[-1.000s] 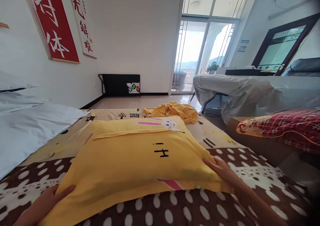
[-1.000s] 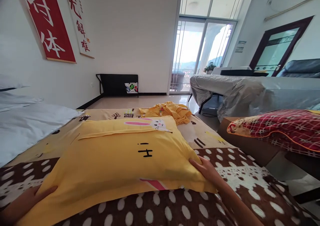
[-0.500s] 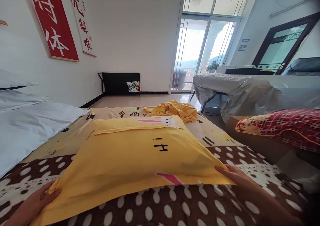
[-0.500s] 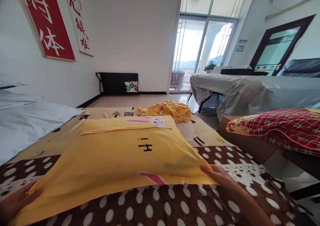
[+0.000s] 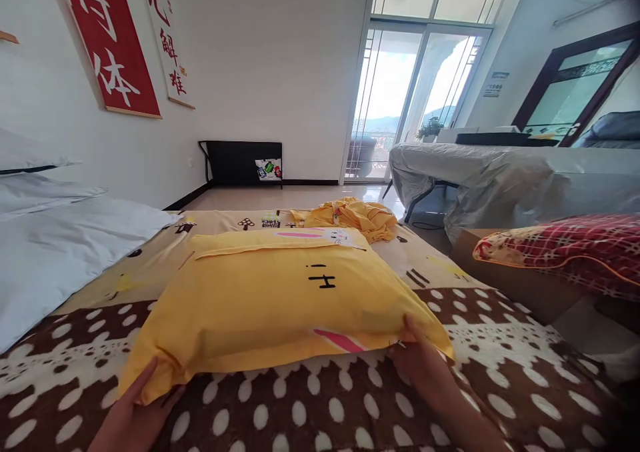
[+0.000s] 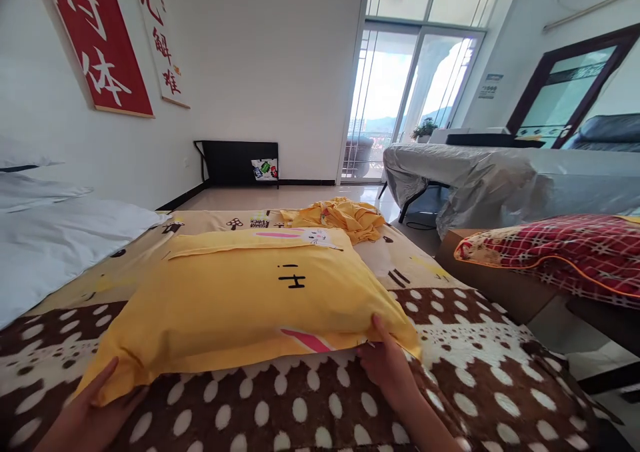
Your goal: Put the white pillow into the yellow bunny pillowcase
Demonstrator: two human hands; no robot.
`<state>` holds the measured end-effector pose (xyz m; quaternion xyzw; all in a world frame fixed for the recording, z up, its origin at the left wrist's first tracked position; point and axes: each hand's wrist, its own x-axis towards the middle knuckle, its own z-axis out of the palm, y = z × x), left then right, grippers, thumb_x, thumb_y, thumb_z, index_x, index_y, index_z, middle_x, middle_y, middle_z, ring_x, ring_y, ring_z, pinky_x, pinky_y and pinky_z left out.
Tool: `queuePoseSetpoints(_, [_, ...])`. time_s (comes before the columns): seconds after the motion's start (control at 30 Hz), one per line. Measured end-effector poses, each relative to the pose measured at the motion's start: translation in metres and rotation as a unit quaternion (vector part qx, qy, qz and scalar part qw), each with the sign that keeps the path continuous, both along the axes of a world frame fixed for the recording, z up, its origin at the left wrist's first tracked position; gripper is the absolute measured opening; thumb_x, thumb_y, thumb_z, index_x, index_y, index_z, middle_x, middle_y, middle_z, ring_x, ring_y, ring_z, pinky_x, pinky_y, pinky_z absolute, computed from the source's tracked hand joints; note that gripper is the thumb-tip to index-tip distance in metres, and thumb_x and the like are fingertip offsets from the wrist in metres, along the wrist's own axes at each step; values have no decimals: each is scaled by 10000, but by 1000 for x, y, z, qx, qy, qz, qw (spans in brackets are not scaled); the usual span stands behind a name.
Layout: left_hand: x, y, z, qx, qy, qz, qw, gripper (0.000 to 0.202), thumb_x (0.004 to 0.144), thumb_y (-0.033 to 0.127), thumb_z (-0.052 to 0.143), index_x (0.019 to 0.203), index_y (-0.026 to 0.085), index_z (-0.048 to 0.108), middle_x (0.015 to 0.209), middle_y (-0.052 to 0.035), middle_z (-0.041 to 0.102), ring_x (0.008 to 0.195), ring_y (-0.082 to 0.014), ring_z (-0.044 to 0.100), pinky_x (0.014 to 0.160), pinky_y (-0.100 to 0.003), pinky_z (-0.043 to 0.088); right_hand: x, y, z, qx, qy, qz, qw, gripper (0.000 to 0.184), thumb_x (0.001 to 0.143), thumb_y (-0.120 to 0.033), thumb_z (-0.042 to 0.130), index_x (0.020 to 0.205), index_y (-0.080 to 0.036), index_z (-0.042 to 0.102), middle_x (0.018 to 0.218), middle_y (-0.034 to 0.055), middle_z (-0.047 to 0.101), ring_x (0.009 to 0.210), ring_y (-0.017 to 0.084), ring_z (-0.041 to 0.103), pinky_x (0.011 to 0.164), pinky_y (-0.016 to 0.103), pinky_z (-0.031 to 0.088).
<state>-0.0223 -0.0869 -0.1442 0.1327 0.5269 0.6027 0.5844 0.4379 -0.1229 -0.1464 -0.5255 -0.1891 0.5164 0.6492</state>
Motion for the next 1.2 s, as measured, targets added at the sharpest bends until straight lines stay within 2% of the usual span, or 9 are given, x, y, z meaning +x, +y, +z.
queuePoseSetpoints(0.13, [2,37,45,89,36,20,995,378,820,163,592,1174,294,621,1171,6,659,953,-189,661,664,-228,610,0,41,31,43,-99,-114,988,421,610,-451,755,931,-227,599,849,9,685,664,180,605,434,261,463])
queuePoseSetpoints(0.3, [-24,52,94,84,18,100,991,210,851,140,532,976,214,683,1042,43,710,1065,-167,619,573,-110,569,16,51,54,162,-98,-137,972,369,590,-431,789,808,-203,598,604,-53,586,424,80,431,341,227,364])
queuePoseSetpoints(0.37, [-31,43,88,37,-13,102,994,198,867,202,510,946,241,688,1043,57,718,1185,-182,555,566,-118,576,20,45,49,157,-91,-123,976,344,590,-410,799,785,-202,606,623,-43,604,462,92,472,359,224,387])
queuePoseSetpoints(0.5, [-26,16,40,54,-26,90,994,272,857,352,486,1043,330,683,1110,76,705,1234,-216,523,585,-210,613,18,31,31,116,-55,-109,986,342,620,-382,776,888,-234,623,863,-9,693,710,171,613,491,255,494])
queuePoseSetpoints(0.6, [2,-3,6,68,-56,58,994,426,839,451,498,1250,364,573,1128,18,701,1119,-263,609,641,-309,623,-3,22,18,51,-28,-43,997,365,690,-457,705,979,-264,594,920,-3,704,650,172,611,454,261,462])
queuePoseSetpoints(0.67, [33,-9,-4,-27,-106,8,994,530,867,320,483,1393,279,429,1033,-66,723,962,-260,677,625,-317,605,-26,18,12,3,-13,37,999,399,738,-530,643,1022,-257,581,870,19,707,582,173,596,400,249,405])
queuePoseSetpoints(0.8, [95,0,5,-13,-134,-146,980,647,836,265,602,1432,251,350,1178,-109,654,850,-246,688,613,-328,574,-69,21,11,-15,-5,100,995,385,737,-572,627,886,-217,606,626,4,640,465,153,524,378,255,384])
queuePoseSetpoints(1.0, [126,48,46,86,-54,-32,994,431,796,242,678,1209,313,583,1298,-13,589,904,-163,654,619,-230,561,-72,50,31,10,-5,-72,997,410,469,-378,837,728,-162,604,549,-42,605,417,108,479,409,248,400])
queuePoseSetpoints(1.2, [116,61,55,97,-77,14,992,235,770,53,650,957,196,661,987,-16,693,710,-107,645,506,-170,513,-70,27,26,-3,-196,160,967,435,711,-567,604,534,-173,548,416,8,558,333,127,478,364,245,318])
